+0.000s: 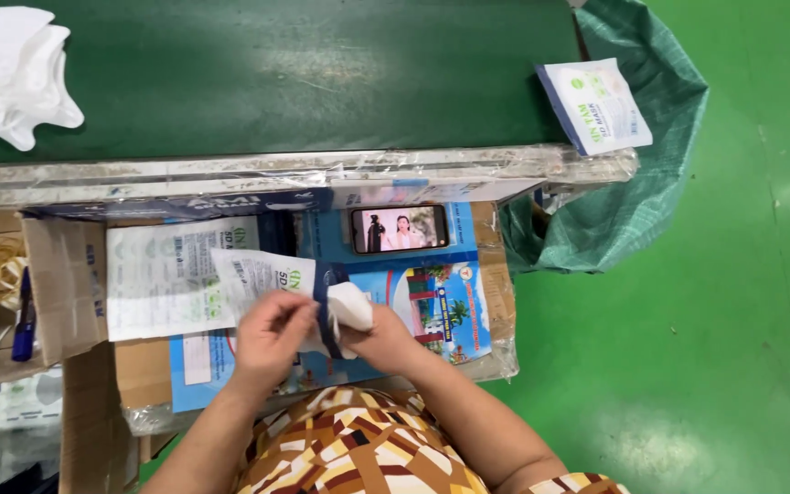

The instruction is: Packing individual face masks into plastic protective bags at a workstation.

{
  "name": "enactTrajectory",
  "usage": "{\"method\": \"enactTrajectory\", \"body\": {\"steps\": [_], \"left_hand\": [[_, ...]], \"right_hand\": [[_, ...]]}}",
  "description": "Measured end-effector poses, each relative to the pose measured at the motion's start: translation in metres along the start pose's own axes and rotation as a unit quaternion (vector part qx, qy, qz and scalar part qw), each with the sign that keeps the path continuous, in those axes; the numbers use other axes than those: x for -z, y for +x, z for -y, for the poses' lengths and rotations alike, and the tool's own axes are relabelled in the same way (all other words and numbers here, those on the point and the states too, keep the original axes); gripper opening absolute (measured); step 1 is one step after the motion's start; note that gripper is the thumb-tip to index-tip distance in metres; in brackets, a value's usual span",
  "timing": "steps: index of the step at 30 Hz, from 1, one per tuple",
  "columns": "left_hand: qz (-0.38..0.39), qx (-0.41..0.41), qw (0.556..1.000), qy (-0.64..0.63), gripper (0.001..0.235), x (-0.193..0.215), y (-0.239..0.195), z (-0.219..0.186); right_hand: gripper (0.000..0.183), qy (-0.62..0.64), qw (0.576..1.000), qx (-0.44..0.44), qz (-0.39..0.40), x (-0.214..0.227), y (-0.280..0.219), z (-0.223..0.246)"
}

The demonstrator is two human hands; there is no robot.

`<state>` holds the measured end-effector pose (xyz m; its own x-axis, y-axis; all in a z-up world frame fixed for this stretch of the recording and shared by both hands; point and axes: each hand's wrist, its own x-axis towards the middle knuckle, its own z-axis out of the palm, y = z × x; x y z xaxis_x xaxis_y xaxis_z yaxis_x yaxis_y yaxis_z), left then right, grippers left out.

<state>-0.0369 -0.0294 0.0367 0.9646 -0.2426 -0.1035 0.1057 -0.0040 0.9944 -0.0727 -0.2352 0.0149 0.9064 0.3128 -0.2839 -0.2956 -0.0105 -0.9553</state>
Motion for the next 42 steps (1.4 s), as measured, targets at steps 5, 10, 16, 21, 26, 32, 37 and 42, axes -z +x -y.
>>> {"method": "enactTrajectory", "body": {"steps": [5, 10, 16, 21, 26, 32, 37, 42], "left_hand": [[-0.077, -0.281, 0.897, 0.334, 0.027, 0.008, 0.013, -0.061], [-0.024, -0.212, 0.938, 0.275, 0.009, 0.024, 0.01, -0.032], [-0.052, -0.227, 0.931, 0.281, 0.008, 0.006, 0.002, -0.032], [-0.005, -0.279, 0.895, 0.349, 0.004, 0.005, 0.001, -0.019], [0.018, -0.078, 0.958, 0.276, 0.01, 0.021, 0.003, -0.057], [0.076, -0.174, 0.902, 0.387, 0.015, 0.014, -0.007, -0.079], [0.108, -0.211, 0.885, 0.401, 0.016, 0.007, -0.007, -0.08], [0.087, -0.203, 0.895, 0.387, 0.016, 0.012, -0.013, -0.079]], "right_hand": [[0.031, -0.103, 0.995, -0.004, 0.014, -0.008, -0.006, 0.013], [0.04, -0.013, 0.999, 0.045, 0.018, -0.001, -0.007, 0.017], [0.033, -0.118, 0.987, -0.013, 0.108, 0.004, -0.011, 0.012], [0.017, -0.373, 0.922, -0.014, 0.097, -0.006, -0.01, 0.033], [0.019, -0.305, 0.949, 0.077, -0.009, 0.001, -0.015, 0.027], [0.055, -0.068, 0.969, 0.226, -0.067, -0.006, -0.015, 0.072], [0.013, -0.183, 0.963, 0.194, -0.024, 0.0, -0.003, 0.027], [0.013, -0.183, 0.974, 0.131, -0.019, -0.01, -0.011, 0.068]]}}
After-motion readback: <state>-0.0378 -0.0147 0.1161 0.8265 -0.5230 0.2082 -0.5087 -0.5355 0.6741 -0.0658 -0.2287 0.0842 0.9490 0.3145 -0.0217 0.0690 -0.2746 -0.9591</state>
